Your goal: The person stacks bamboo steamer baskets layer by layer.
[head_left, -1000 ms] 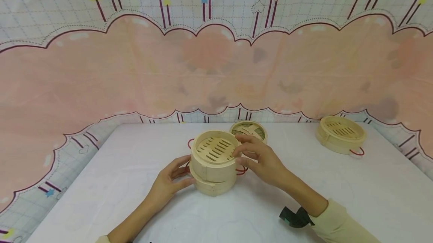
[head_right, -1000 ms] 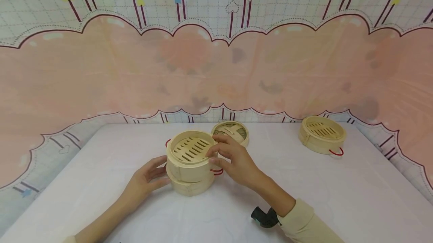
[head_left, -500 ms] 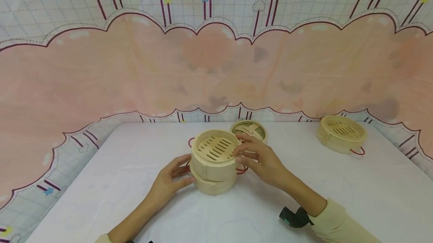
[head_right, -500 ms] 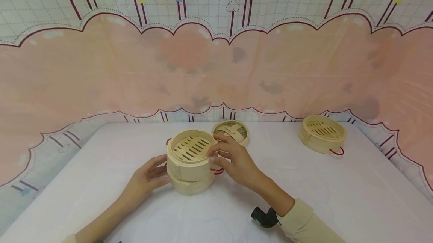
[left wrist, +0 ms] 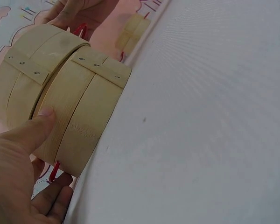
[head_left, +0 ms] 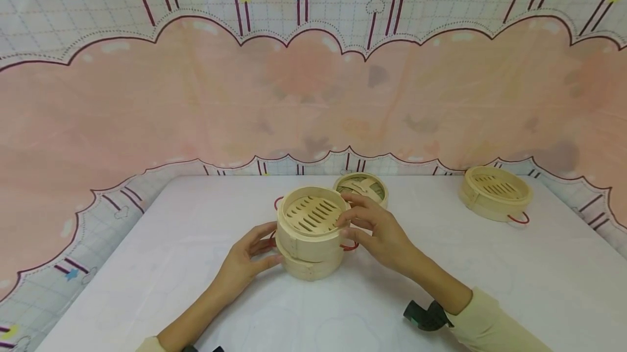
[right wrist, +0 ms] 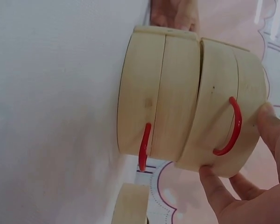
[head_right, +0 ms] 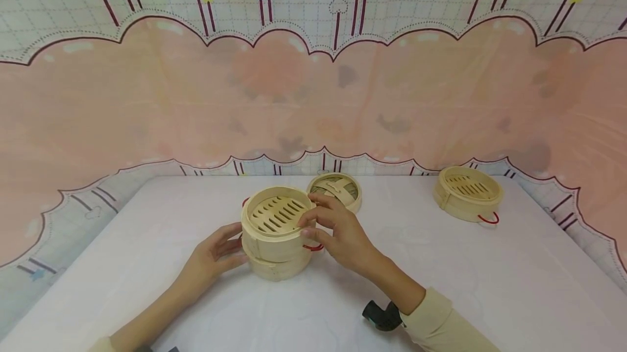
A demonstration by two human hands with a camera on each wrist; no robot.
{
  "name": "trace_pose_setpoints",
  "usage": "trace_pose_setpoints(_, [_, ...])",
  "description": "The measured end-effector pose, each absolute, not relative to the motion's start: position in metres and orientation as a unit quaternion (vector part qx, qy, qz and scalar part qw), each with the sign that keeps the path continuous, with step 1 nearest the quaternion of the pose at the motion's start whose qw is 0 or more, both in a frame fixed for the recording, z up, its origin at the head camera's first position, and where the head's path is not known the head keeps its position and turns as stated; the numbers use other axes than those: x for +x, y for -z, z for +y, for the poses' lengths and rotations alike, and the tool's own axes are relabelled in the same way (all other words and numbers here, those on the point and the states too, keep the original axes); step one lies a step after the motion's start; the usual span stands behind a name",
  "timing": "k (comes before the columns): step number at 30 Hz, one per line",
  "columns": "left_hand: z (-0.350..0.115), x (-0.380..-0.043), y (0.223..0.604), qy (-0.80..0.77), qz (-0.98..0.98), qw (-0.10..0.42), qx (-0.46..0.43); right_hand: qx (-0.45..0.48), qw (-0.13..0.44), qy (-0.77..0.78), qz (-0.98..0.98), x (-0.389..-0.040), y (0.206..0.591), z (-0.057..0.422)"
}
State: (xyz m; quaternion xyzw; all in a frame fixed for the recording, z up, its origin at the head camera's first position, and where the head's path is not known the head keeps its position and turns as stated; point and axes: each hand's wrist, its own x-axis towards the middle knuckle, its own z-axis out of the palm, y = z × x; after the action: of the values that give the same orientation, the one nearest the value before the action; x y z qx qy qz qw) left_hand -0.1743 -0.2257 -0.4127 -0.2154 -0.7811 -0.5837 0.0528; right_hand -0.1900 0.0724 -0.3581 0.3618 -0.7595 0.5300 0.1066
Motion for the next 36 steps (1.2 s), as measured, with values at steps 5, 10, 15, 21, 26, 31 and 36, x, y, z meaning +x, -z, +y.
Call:
trace_pose_setpoints(5, [-0.226, -0.175, 0.413, 0.583, -0.782, 0.053, -0.216, 0.351, 0.108, -0.531, -0.764, -0.187, 0.357, 0.071])
trace_pose_setpoints(10, [-0.224, -0.175, 0.413, 0.584, -0.782, 0.053, -0.210, 0.353, 0.113, -0.521, -0.769, -0.186, 0.354, 0.070])
trace_pose_setpoints(15, [-0.222, -0.174, 0.413, 0.584, -0.784, 0.058, -0.201, 0.356, 0.116, -0.518, -0.769, -0.185, 0.352, 0.069])
trace_pose_setpoints(21, [-0.220, -0.167, 0.410, 0.575, -0.792, 0.080, -0.188, 0.355, 0.118, -0.514, -0.772, -0.186, 0.353, 0.070])
trace_pose_setpoints(26, [-0.211, -0.151, 0.407, 0.576, -0.793, 0.103, -0.170, 0.355, 0.113, -0.515, -0.772, -0.186, 0.355, 0.069])
trace_pose_setpoints(31, [-0.195, -0.137, 0.410, 0.528, -0.816, 0.143, -0.186, 0.360, 0.119, -0.516, -0.769, -0.187, 0.356, 0.070])
trace_pose_setpoints(36, [-0.191, -0.137, 0.412, 0.515, -0.822, 0.168, -0.174, 0.362, 0.120, -0.513, -0.769, -0.187, 0.355, 0.070])
